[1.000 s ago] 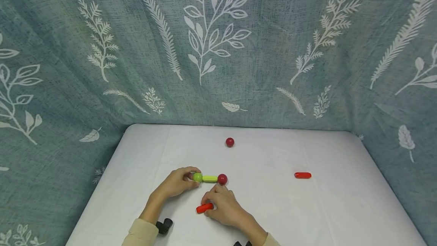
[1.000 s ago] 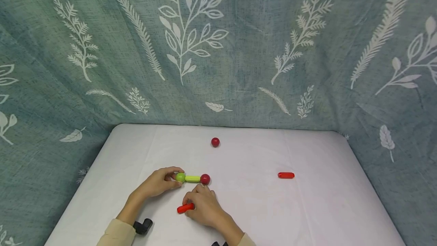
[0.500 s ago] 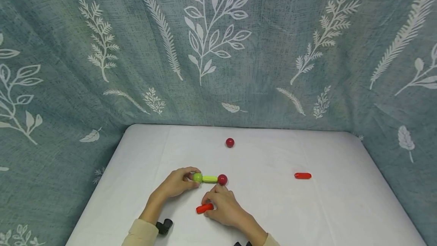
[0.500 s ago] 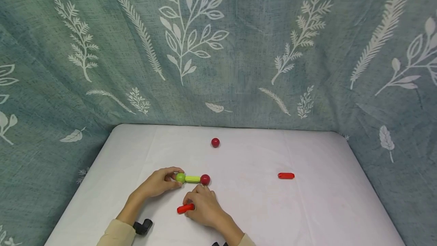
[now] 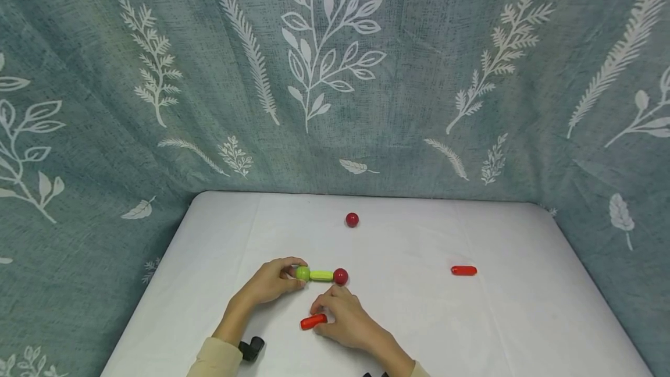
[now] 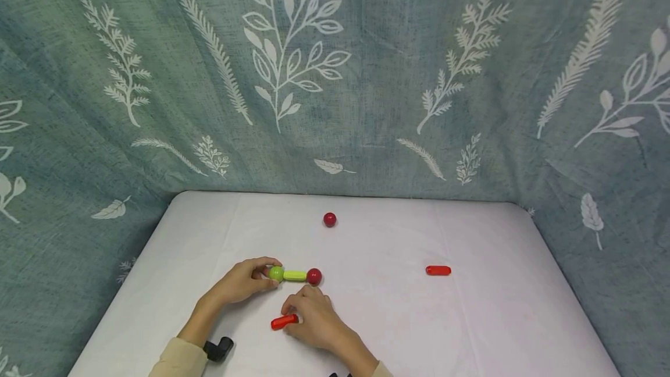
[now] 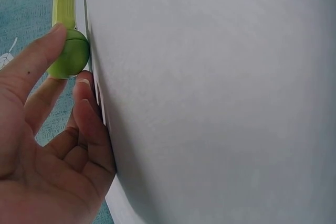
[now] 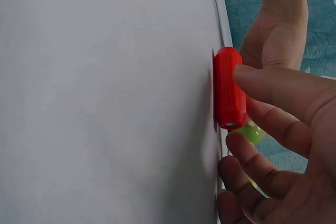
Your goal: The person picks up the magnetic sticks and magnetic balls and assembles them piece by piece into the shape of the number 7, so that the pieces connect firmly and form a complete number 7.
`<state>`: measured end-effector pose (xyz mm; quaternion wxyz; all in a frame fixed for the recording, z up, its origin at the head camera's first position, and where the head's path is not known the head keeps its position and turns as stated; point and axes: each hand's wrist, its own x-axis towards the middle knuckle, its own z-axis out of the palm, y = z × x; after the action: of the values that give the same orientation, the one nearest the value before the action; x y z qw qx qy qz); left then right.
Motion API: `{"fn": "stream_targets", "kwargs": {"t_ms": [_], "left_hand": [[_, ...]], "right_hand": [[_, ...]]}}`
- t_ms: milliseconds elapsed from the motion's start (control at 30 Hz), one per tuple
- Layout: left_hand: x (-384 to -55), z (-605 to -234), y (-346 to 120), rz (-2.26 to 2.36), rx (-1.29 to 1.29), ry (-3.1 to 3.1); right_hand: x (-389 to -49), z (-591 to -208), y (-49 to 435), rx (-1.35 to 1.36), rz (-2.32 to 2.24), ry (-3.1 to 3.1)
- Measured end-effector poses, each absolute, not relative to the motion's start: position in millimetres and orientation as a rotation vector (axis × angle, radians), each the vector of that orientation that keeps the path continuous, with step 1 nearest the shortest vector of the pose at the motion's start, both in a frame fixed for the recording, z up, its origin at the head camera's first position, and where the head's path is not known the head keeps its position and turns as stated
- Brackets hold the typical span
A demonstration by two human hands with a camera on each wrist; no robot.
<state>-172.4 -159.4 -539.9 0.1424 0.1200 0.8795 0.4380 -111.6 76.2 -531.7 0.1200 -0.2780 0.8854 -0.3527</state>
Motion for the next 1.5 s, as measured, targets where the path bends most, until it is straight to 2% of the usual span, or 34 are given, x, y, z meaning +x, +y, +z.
{"fn": "stream_targets", "kwargs": {"t_ms": [533, 933, 1500], "left_hand": [[-170.6, -538.4, -156.7, 1.272, 0.325, 2.547], [-170.3, -539.1, -156.9, 1.284, 0.34, 2.55], [-172.2, -542.3, -158.7, 1.282, 0.343, 2.543]], "right_hand": [[-114.5, -520.2, 153.6, -0.546, -1.336, 2.603], [-112.3, -518.8, 213.5, -0.256, -1.34, 2.755], [-113.7, -513.1, 288.6, -0.082, -1.283, 2.908]]}}
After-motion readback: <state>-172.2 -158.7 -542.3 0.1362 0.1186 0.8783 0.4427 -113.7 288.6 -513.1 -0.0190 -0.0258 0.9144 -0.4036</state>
